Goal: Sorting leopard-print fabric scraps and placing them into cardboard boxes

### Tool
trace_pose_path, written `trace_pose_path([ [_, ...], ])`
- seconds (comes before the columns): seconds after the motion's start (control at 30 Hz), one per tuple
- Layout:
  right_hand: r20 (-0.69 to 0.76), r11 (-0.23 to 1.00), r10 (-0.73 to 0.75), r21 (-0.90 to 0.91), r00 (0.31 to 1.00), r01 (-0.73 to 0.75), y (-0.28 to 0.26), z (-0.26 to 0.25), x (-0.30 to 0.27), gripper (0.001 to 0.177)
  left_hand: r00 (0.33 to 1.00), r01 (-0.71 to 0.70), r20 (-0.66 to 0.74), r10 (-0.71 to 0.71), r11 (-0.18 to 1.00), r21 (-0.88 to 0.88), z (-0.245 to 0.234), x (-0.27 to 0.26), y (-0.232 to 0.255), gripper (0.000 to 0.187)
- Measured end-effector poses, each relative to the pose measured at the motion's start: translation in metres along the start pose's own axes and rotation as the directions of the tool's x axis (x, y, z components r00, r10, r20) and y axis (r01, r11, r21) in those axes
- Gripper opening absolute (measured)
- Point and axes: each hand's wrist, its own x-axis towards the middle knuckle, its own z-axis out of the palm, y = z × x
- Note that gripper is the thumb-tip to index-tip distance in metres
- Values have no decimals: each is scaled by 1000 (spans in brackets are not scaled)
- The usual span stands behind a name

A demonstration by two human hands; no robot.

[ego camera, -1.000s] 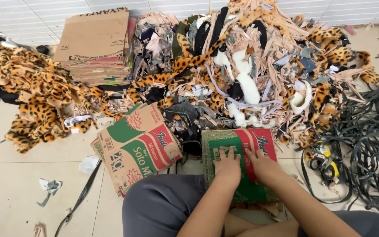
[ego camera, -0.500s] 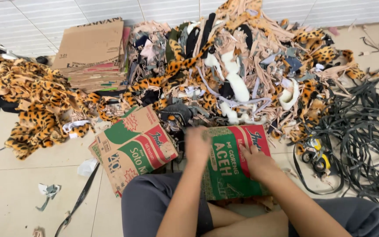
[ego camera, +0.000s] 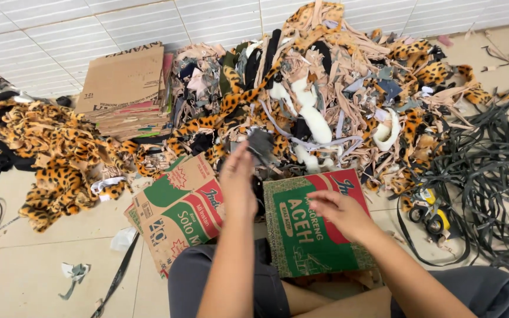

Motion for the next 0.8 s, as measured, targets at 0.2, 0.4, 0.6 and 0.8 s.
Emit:
trace_pose_path([
  [0.2,283,715,83,651,956,-254,-15,-7,-5,76,931,341,177,-318,933,-119,12,-122,-97,57],
  [0.4,203,777,289,521,936,-353,52,-28,24,51,627,779,198,-754,595,-198,17,-147,-120,43],
  [0.6,141,939,199,255,970,-229,35,-38,10,68,757,630,35,-653,714,-307,-30,-75,-180,44],
  [0.8,-44,986,162,50,986,-159,74,-34,64,57,805,582,-51,-591,772,255,-39,-35,-131,90],
])
